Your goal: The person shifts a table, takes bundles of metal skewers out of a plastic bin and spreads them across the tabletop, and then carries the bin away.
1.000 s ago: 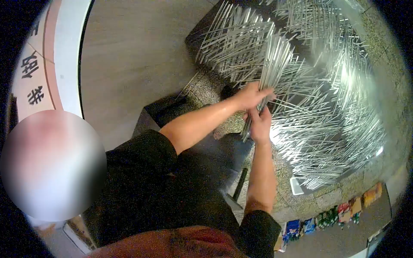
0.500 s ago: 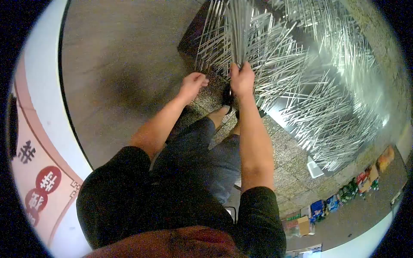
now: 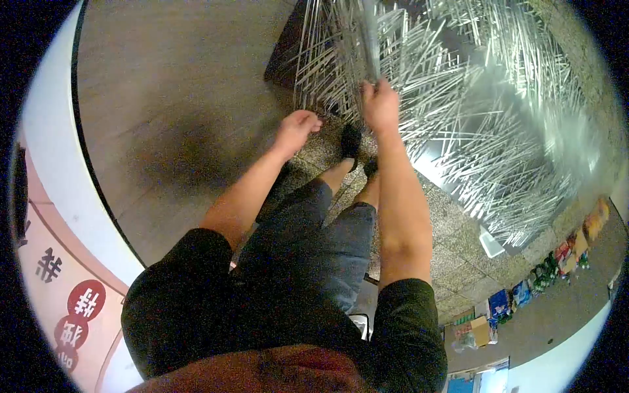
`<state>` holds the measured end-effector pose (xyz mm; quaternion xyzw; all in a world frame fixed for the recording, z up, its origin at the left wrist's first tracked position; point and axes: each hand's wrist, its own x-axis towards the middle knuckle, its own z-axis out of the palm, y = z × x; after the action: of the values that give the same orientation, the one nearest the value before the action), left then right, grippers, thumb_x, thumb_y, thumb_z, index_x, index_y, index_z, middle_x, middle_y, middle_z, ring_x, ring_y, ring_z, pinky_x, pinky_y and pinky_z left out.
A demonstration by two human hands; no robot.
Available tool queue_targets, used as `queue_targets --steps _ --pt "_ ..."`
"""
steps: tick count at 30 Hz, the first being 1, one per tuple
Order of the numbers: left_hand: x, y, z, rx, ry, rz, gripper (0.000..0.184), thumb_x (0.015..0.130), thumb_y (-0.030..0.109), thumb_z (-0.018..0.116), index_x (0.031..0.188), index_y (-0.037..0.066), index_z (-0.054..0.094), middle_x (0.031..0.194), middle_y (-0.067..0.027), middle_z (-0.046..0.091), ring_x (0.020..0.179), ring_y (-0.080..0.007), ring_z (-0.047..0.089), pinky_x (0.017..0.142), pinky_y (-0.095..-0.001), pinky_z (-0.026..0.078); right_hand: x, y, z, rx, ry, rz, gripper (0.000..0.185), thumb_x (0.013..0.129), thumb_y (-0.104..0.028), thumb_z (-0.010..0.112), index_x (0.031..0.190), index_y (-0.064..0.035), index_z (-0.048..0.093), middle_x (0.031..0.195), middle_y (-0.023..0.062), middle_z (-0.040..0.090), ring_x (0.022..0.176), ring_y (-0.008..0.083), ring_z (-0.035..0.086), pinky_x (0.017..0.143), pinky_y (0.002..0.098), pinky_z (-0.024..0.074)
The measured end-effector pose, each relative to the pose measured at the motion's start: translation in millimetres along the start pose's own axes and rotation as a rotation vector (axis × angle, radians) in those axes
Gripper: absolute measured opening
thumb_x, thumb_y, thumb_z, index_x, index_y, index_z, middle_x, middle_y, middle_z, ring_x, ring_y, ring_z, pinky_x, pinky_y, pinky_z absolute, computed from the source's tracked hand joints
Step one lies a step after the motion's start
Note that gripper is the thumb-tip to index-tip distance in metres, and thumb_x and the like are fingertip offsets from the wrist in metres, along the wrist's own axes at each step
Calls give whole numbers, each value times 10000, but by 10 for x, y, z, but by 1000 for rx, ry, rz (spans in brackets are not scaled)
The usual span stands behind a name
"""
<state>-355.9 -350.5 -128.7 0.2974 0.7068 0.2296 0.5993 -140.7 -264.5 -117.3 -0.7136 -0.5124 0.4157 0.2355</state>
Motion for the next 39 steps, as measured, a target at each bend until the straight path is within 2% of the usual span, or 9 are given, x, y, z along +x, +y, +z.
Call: queue_targets --steps 5,11,16,21,24,28,29,36,39 --pt "43 62 58 39 -43 -5 216 930 174 552 984 -29 599 885 -79 667 818 -154 631 776 -282 492 5 241 -484 12 41 -1 273 885 -259 614 917 13 618 744 236 630 703 422 615 617 433 484" --pt "111 -31 75 73 -80 50 214 930 165 557 999 -35 589 895 -92 671 810 -166 638 771 -290 503 -73 639 -1039 -313 90 -30 257 908 -266 585 911 -11 623 752 232 629 719 409 626 608 426 484" --pt "99 -14 5 65 -79 21 229 930 166 562 1037 -36 570 933 -112 675 834 -175 646 789 -295 504 -247 967 -1370 -46 154 97 264 934 -242 551 885 3 635 829 170 683 796 308 675 681 381 507" --pt "87 -96 -6 162 -116 7 216 931 153 556 1039 -34 569 947 -115 670 855 -186 649 797 -301 500 -470 1488 -1802 -417 195 91 320 940 -313 510 927 -19 636 800 208 652 773 392 635 684 441 488" --pt "40 -53 97 176 -130 -16 207 933 151 552 1026 -34 567 942 -110 666 850 -180 643 802 -299 498 -640 1599 -2045 -277 209 143 334 937 -338 505 931 -30 634 805 215 642 794 422 614 687 478 472" --pt "-24 -113 315 158 -170 9 193 937 146 548 1011 -32 566 931 -103 659 853 -174 636 808 -297 498 -850 1975 -2417 -442 141 98 366 935 -378 487 977 -42 627 936 255 626 897 447 583 761 492 458" --pt "-69 -80 392 184 -170 4 188 937 144 547 1006 -30 566 927 -100 658 855 -173 635 808 -297 498 -863 2092 -2448 -454 205 239 386 939 -389 473 978 -37 626 977 271 611 930 470 558 783 513 442" --pt "-516 -94 1000 264 -123 21 195 896 118 572 1014 -39 580 912 -98 664 839 -160 636 765 -286 499 -1173 2562 -2984 -372 167 293 402 938 -413 471 929 -31 596 892 254 619 880 451 581 754 524 445" --pt "-951 -42 1399 279 -104 63 186 885 101 587 1008 -39 580 907 -98 663 838 -162 639 782 -286 503 -1230 2898 -3128 -388 225 194 385 941 -409 463 923 -44 582 892 239 631 873 447 585 744 529 457"
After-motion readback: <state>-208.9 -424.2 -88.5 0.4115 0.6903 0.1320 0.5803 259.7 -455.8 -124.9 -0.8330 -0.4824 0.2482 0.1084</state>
